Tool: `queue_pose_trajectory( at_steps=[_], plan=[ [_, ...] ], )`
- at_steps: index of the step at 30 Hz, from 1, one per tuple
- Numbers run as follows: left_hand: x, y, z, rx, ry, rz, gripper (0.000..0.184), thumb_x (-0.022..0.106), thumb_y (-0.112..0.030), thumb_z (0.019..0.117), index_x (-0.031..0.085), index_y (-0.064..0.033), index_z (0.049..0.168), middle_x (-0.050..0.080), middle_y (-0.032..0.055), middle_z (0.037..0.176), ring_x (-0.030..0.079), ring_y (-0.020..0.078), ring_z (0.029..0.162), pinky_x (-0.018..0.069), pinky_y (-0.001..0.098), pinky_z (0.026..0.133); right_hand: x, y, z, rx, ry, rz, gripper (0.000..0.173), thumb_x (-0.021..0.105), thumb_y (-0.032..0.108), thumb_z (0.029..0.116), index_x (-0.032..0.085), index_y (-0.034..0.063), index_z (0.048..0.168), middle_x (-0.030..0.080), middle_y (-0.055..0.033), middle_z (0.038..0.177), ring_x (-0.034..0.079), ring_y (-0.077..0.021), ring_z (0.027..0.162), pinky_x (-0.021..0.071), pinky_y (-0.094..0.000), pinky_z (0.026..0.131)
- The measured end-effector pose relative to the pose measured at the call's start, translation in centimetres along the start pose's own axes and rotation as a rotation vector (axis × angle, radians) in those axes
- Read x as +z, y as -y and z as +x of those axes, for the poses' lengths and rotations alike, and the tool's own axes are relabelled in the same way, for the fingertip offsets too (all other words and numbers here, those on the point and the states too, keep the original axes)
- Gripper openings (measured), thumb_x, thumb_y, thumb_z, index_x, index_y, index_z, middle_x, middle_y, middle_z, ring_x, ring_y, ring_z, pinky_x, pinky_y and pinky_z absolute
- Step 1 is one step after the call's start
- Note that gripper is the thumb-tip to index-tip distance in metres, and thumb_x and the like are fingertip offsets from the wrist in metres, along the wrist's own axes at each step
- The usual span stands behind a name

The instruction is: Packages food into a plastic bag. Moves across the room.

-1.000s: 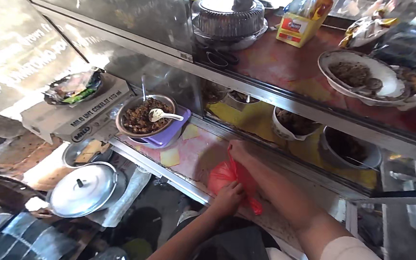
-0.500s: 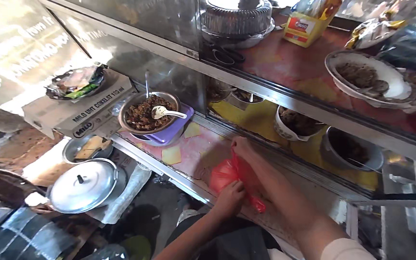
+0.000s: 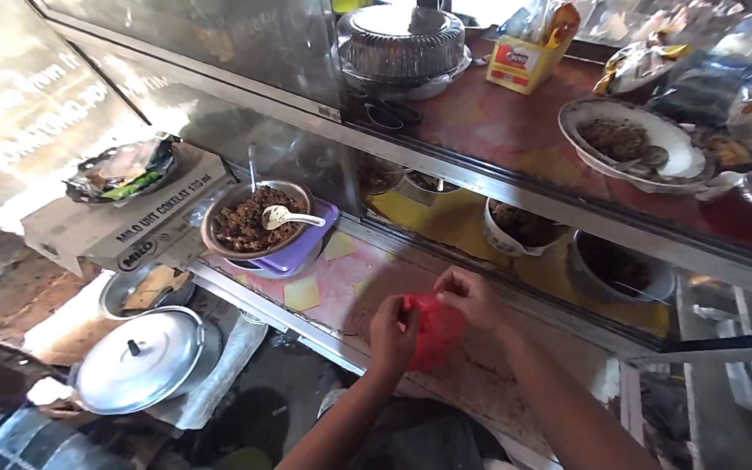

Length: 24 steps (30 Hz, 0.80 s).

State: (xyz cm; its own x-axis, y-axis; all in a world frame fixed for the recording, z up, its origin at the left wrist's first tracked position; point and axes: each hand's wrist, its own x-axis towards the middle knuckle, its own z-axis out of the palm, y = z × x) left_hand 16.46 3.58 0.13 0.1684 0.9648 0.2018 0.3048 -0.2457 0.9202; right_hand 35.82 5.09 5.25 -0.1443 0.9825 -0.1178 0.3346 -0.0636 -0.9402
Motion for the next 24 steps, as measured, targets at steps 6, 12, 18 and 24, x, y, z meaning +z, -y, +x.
queue_pose_trajectory(
  at_steps=[6, 12, 18, 24],
  plan=[
    [-0.8, -1.5, 1.1, -0.214, -0.001, -0.071, 0.025, 0.073, -0.025, 0.0915, 0.064, -0.0020, 0.086, 0.061, -0.0007, 0.070, 0.059, 0.0049, 0.061, 0.0521, 0.0235, 0.061, 0.9, -0.7, -1.0, 0.057, 0.041, 0.424, 0.026, 0.062, -0.001, 0.0922, 0.062, -0.0028, 0.118, 0.071, -0.0067, 0.099, 0.069, -0.0122, 0.087, 0.0594, -0.0303, 0.082],
    [-0.8, -1.9, 2.6, -0.424, 0.138, -0.202, 0.023, 0.076, -0.023, 0.0892, 0.063, -0.0031, 0.088, 0.061, 0.0024, 0.079, 0.061, 0.0097, 0.072, 0.0534, 0.0290, 0.069, 4.6, -0.4, -1.6, -0.211, -0.020, -0.064, 0.070, 0.083, 0.016, 0.0799, 0.054, -0.0038, 0.140, 0.063, -0.0169, 0.132, 0.064, -0.0182, 0.114, 0.0542, -0.0327, 0.099],
    [-0.8, -1.9, 2.6, -0.412, 0.249, -0.544, 0.018, 0.053, -0.012, 0.0982, 0.059, 0.0012, 0.108, 0.064, 0.0042, 0.097, 0.066, 0.0117, 0.087, 0.0575, 0.0312, 0.081, 6.1, -1.3, -1.5, -0.304, -0.305, -0.229, 0.050, 0.063, 0.001, 0.0919, 0.050, -0.0105, 0.138, 0.069, -0.0183, 0.120, 0.069, -0.0243, 0.109, 0.0581, -0.0391, 0.094],
    [-1.3, -0.8, 2.4, -0.383, 0.466, -0.404, 0.041, 0.071, -0.010, 0.0879, 0.054, 0.0030, 0.122, 0.063, 0.0101, 0.113, 0.066, 0.0155, 0.103, 0.0575, 0.0330, 0.090, 3.4, -1.3, -0.9, -0.272, -0.117, -0.105, 0.051, 0.063, -0.001, 0.0905, 0.051, -0.0065, 0.140, 0.070, -0.0146, 0.119, 0.069, -0.0178, 0.106, 0.0583, -0.0320, 0.092]
  ],
)
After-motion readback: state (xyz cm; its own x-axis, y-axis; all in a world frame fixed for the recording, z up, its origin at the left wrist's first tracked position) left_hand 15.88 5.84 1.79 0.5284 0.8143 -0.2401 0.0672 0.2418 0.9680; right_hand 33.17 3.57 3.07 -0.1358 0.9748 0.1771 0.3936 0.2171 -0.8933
